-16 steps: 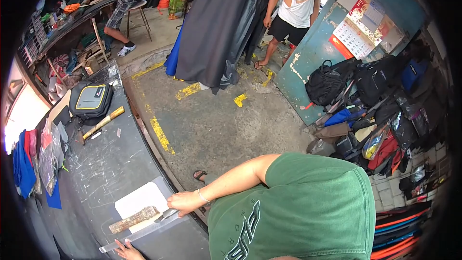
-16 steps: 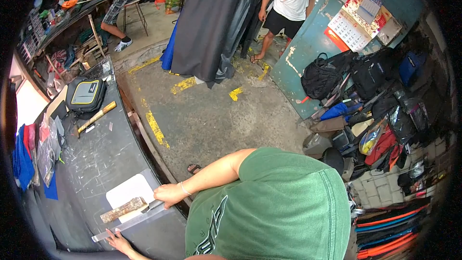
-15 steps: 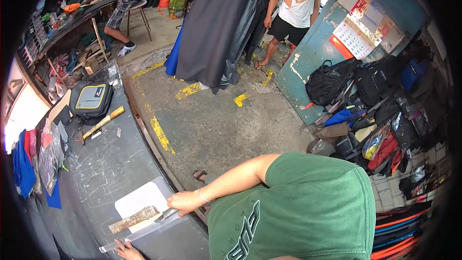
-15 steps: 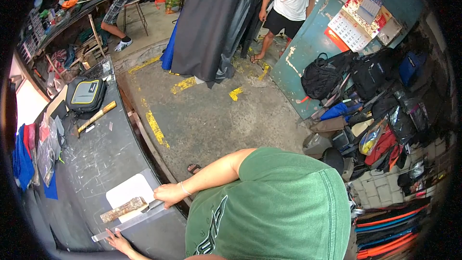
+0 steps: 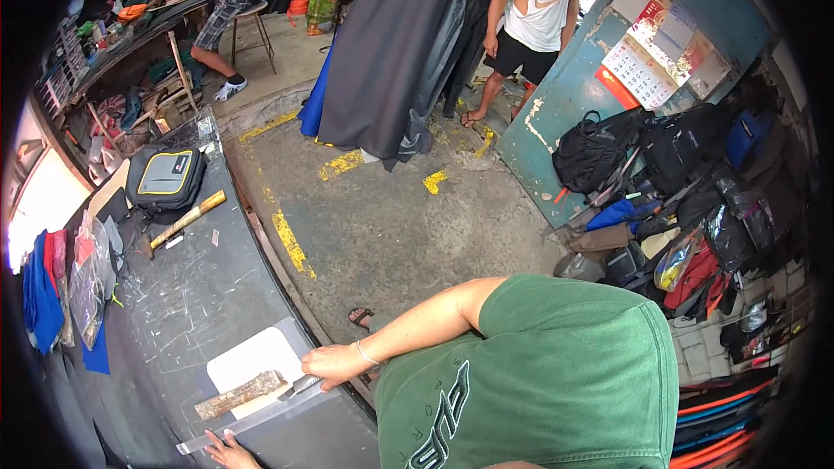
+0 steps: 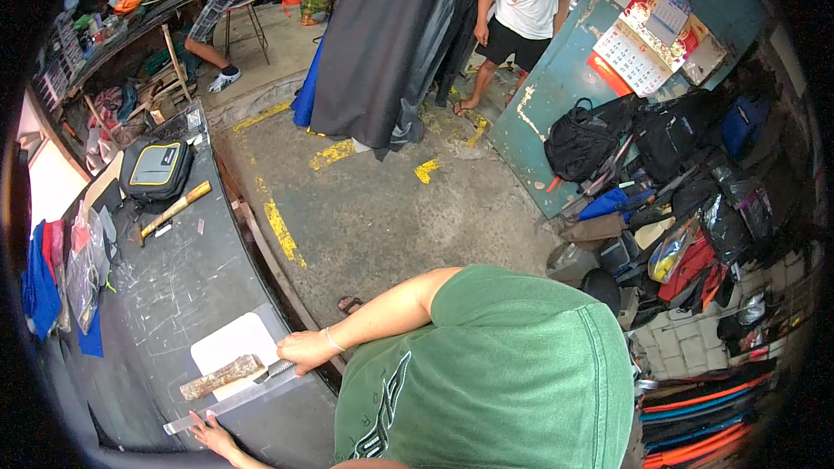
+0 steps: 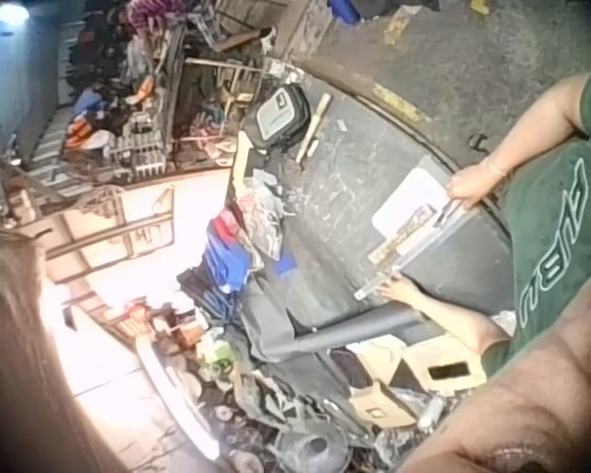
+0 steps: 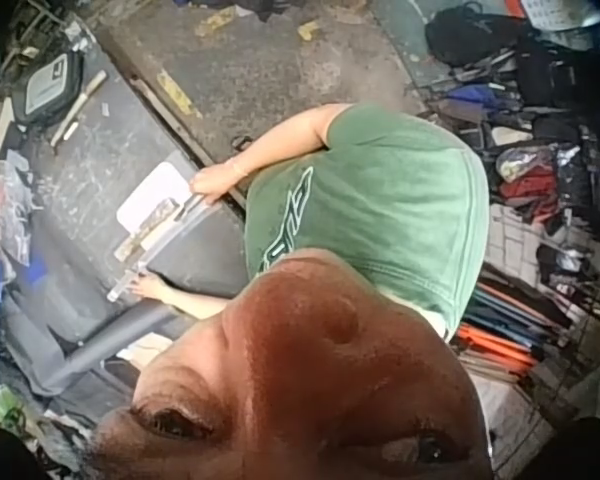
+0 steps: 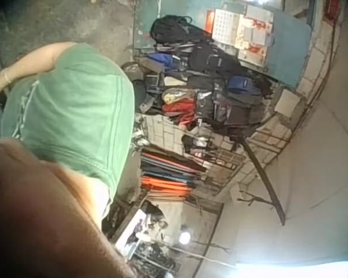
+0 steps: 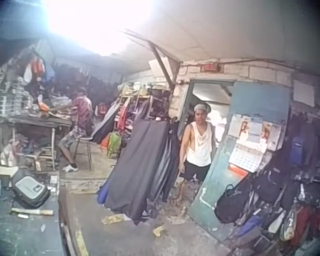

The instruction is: Cutting material and assembling a small fabric pouch or bag.

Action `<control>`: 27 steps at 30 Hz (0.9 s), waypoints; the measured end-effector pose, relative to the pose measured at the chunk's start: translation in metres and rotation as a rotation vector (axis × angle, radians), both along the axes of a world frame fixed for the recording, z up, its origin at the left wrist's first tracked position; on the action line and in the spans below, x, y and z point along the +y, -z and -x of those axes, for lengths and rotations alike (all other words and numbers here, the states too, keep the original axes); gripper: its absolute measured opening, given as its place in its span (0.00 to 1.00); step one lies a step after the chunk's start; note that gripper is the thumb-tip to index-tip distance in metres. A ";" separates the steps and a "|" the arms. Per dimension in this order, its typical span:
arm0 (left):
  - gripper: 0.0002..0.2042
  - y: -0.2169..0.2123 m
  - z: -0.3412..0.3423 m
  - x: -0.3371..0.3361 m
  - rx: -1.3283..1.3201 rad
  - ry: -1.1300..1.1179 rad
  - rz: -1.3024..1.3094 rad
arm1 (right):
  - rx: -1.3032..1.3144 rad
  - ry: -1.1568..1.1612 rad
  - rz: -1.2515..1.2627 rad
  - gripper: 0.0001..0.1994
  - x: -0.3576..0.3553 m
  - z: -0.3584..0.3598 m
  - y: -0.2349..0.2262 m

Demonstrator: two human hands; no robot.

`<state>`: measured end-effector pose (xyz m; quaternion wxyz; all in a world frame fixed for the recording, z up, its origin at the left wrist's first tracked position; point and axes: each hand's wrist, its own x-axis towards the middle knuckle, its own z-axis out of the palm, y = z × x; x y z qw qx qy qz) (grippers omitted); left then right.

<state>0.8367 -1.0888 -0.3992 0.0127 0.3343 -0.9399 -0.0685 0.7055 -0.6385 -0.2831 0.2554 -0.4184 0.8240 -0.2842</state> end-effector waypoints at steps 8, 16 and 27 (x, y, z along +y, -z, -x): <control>0.31 -0.002 0.000 0.002 0.002 -0.035 -0.037 | 0.008 -0.002 -0.025 0.25 -0.002 0.000 -0.003; 0.30 0.000 0.000 0.001 0.027 -0.038 -0.019 | 0.055 0.029 0.078 0.24 -0.002 0.000 0.004; 0.50 -0.054 0.033 0.020 -0.187 0.035 0.137 | -0.199 -0.009 0.154 0.25 -0.005 0.008 -0.042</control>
